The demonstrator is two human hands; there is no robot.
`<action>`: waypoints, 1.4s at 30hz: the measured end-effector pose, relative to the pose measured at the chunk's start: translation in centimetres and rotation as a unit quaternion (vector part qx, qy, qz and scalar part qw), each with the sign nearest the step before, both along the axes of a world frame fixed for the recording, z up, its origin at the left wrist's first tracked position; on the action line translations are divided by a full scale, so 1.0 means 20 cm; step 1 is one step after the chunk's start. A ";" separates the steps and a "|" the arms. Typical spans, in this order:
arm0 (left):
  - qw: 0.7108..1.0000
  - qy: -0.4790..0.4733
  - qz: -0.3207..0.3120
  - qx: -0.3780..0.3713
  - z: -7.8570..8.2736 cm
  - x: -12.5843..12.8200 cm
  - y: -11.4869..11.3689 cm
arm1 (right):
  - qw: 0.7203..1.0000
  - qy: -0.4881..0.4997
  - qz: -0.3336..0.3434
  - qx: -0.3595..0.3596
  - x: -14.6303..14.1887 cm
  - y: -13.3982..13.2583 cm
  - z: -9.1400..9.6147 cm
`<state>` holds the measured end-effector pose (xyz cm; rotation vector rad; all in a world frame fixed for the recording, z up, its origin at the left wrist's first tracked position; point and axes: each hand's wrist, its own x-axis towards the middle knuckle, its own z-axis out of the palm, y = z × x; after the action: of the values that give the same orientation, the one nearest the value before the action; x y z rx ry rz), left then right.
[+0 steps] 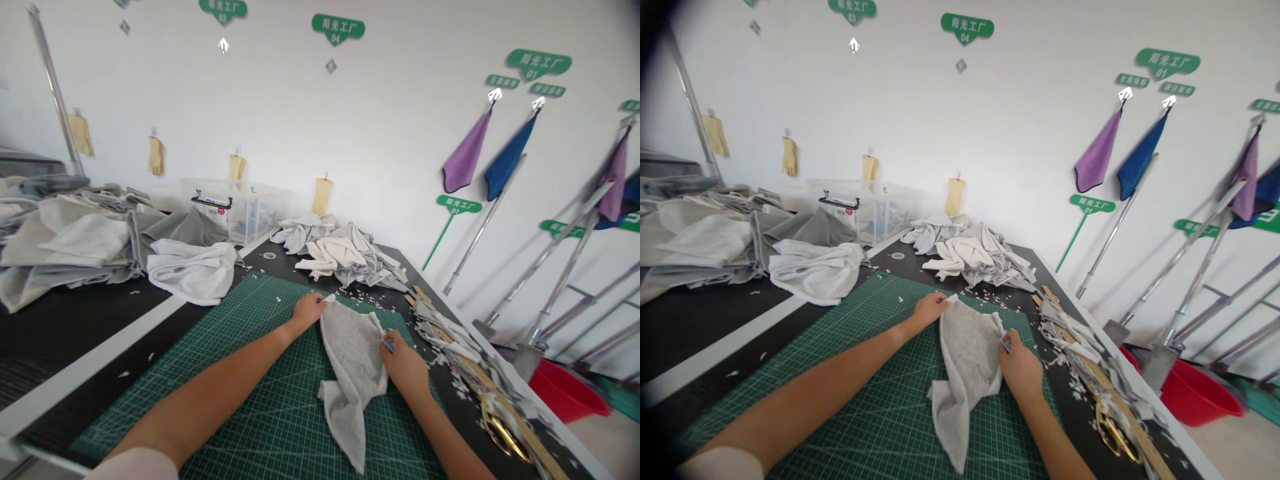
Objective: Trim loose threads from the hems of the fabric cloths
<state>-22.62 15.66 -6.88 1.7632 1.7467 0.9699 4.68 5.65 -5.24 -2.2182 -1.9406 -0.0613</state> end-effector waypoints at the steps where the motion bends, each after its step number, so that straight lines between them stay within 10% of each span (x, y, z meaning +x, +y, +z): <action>1: 1.000 -0.004 0.010 0.018 0.00 0.00 0.00 | 1.000 -0.001 0.001 -0.003 0.00 0.00 0.00; 12: 0.984 -0.129 0.063 0.107 -0.03 -0.01 -0.02 | 1.000 -0.002 0.015 -0.002 0.02 -0.01 0.00; 42: 0.982 -0.106 0.040 0.150 -0.03 -0.01 -0.07 | 0.999 0.004 0.039 -0.016 0.03 0.00 0.03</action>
<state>-22.76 14.24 -7.50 1.6979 1.6108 1.4636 5.34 5.65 -4.67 -2.1558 -2.0368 -0.0107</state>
